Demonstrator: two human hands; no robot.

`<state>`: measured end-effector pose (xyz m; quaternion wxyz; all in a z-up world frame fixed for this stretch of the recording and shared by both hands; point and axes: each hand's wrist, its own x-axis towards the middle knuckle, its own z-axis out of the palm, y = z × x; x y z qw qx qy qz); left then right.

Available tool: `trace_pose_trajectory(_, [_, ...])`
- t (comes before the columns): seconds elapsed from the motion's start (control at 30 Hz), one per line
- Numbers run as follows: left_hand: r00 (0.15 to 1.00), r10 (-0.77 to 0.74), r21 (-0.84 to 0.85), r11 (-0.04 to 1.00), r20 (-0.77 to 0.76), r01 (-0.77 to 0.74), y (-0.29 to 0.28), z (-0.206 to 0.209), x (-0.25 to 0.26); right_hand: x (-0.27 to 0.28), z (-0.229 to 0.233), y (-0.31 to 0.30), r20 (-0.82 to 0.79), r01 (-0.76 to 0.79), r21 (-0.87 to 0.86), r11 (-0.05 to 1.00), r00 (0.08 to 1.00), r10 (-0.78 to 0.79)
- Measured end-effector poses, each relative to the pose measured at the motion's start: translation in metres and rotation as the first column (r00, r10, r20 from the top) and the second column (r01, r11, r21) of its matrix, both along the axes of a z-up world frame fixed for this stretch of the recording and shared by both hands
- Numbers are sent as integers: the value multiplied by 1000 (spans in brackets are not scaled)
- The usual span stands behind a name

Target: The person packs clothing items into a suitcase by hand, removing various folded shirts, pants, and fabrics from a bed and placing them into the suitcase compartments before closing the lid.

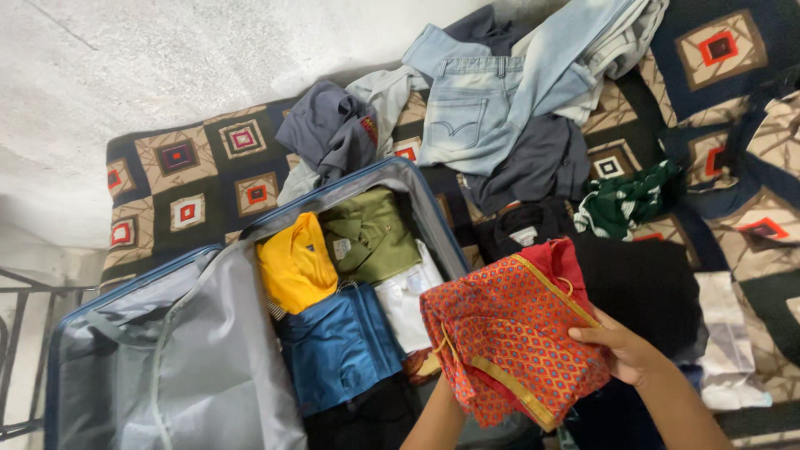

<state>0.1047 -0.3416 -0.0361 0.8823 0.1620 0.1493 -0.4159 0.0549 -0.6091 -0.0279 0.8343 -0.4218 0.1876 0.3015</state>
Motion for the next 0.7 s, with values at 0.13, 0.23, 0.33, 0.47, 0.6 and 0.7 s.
trace_pose_trajectory(0.13, [1000, -20, -6, 1000, -14, 20, -33, 7, 45, 36, -18, -28, 98, 162, -139, 977, 984, -149])
trace_pose_trajectory(0.23, [1000, 2, -20, 1000, -17, -2, -53, 12, 89, 73, -28, -52, 144, 251, -135, 959, 962, -232])
trace_pose_trajectory(0.33, [997, 54, -21, 998, -48, -55, -59, 10, 127, 114, -37, -79, 194, 323, -136, 937, 936, -295])
trace_pose_trajectory(0.47, [995, 100, -1, 995, 0, -100, -61, -6, 184, 169, -43, -117, 357, 457, -183, 871, 856, -374])
trace_pose_trajectory(0.6, [992, 104, 22, 994, 77, -106, -81, -42, 231, 213, -59, -144, 369, 508, -225, 832, 834, -410])
trace_pose_trajectory(0.7, [959, 82, -69, 995, 273, -66, -113, -90, 256, 233, -95, -161, 370, 492, -248, 834, 844, -388])
